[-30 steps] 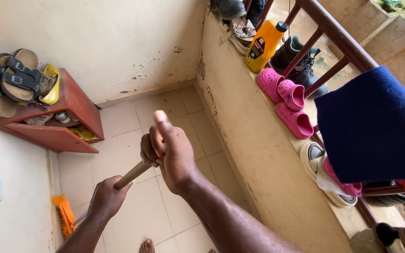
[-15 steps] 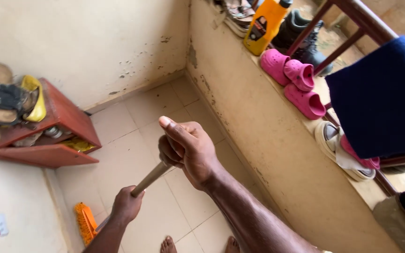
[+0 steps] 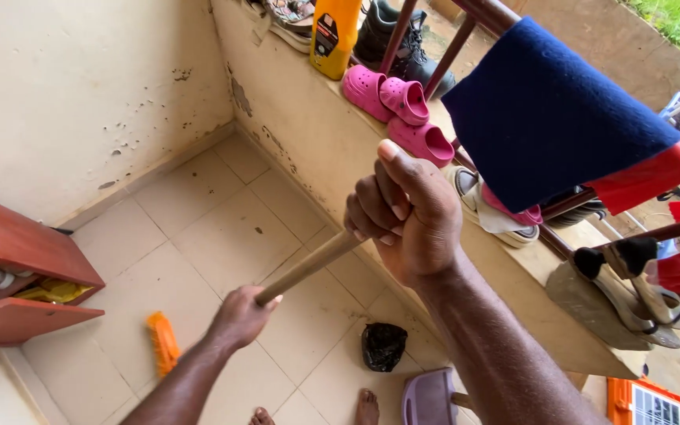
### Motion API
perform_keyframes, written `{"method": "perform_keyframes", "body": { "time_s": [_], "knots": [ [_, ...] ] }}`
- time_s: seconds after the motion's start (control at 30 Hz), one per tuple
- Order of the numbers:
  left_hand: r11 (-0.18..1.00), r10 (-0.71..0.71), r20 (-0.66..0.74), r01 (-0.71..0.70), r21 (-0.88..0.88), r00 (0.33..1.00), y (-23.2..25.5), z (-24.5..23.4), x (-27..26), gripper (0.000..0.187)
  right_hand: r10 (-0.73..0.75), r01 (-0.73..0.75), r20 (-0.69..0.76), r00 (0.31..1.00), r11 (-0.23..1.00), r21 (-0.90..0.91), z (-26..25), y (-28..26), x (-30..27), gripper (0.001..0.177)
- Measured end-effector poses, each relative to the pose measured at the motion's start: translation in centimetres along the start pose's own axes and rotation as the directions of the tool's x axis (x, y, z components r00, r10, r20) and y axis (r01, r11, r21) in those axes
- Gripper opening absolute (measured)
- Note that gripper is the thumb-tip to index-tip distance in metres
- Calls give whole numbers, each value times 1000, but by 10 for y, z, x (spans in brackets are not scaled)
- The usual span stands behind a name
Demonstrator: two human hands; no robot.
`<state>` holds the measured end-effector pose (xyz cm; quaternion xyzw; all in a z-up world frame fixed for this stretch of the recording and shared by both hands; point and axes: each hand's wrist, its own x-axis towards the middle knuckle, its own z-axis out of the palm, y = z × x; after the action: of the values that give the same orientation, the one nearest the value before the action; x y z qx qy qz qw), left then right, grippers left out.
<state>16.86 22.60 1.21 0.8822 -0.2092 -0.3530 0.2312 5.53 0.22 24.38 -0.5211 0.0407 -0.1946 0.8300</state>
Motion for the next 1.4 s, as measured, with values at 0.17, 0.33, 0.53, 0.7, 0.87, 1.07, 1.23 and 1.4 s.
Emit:
{"method": "perform_keyframes", "body": {
  "time_s": [0.17, 0.33, 0.53, 0.7, 0.87, 1.07, 1.23, 1.4],
  "knots": [
    [994, -85, -105, 91, 57, 991, -35, -3, 4, 38, 15, -19, 74, 997, 998, 61, -2, 21, -12, 51],
    [972, -182, -170, 203, 117, 969, -54, 1, 8, 35, 47, -57, 122, 991, 995, 83, 8, 54, -26, 55],
    [970, -238, -185, 244, 11, 954, -42, 47, 40, 29, 86, -85, 8, 996, 992, -94, -13, 42, -29, 54],
    [990, -132, -172, 123, -64, 976, 23, 74, 43, 31, 16, -19, -30, 999, 994, -110, -56, 9, -38, 54],
    [999, -22, -125, 28, 44, 992, 46, 71, 45, 30, -12, 12, -2, 1000, 995, -95, -61, -24, -43, 53],
    [999, -25, -76, 28, 42, 997, 53, 22, 16, 35, -20, 23, 108, 994, 999, -24, -42, -44, -32, 52],
    [989, -149, -181, 143, -48, 972, 56, 6, -4, 39, -41, 40, 134, 990, 999, 15, -37, -16, -12, 54],
    [986, 50, -379, -106, -127, 924, 51, 23, 18, 43, 70, -63, 61, 996, 992, -105, -29, 10, -9, 55]
  ]
}}
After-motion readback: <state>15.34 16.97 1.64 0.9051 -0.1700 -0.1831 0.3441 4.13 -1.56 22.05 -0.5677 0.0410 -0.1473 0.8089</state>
